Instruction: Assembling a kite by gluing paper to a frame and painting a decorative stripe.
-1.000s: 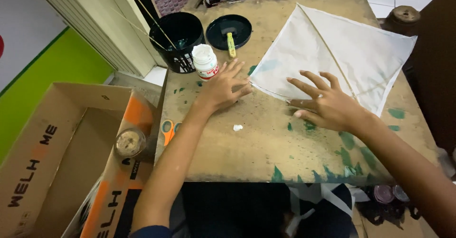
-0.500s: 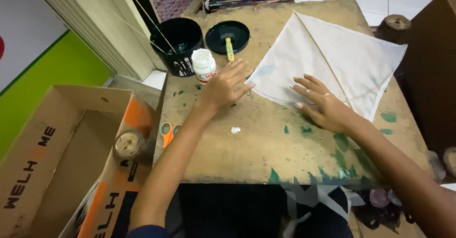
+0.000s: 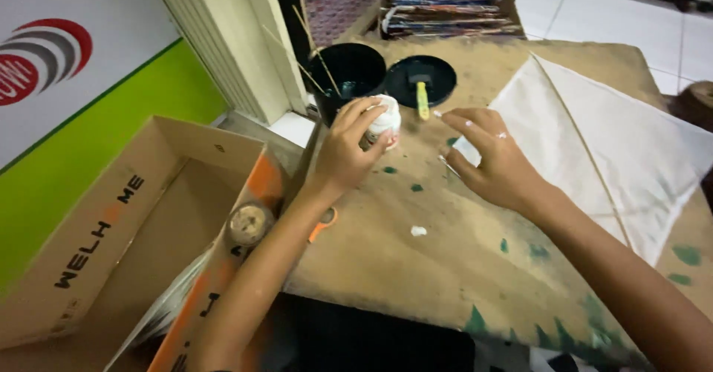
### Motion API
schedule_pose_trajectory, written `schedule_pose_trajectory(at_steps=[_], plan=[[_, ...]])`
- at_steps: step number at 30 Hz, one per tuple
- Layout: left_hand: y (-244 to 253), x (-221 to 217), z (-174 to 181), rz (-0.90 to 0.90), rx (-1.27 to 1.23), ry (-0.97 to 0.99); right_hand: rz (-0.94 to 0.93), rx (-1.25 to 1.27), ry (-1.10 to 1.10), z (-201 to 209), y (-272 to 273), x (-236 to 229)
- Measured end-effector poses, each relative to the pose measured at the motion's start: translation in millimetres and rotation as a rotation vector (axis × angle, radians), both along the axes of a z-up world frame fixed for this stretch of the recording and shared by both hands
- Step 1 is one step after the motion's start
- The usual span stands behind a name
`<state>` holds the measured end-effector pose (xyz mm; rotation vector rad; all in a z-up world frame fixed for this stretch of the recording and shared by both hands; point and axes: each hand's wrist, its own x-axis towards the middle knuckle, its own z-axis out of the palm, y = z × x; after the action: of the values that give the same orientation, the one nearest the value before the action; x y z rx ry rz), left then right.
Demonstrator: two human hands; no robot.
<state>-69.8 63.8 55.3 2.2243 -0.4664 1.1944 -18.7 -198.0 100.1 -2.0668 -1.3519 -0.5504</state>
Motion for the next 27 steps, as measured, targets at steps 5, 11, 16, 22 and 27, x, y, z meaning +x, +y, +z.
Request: schedule_pose_trajectory(at_steps=[5,11,16,22,27], plan=[[7.0,1.9,-10.5,-0.006,-0.095,0.188,-0.028,-0.038,0.122,-5.9,34.0,1.5],[-0.6,23.4,-36.9,-0.011,-0.285,0.234,-0.040,-0.027,0.170,-4.6,35.2,2.0],[-10.2,28.1,-40.6,-0.023,-0.292,0.244,-0.091,-0.049,0.180,-4.8,18.2,-1.5],[-8.9,38.8,-54.7,-0.049,-0.334,0.289,-0.128,-0.104,0.243,-3.9,-8.5,-6.0],[-28.3,13.8,-32.5,-0.200,-0.297,0.401,-0.152,-0.192,0.268,6.6,-31.8,-19.2]])
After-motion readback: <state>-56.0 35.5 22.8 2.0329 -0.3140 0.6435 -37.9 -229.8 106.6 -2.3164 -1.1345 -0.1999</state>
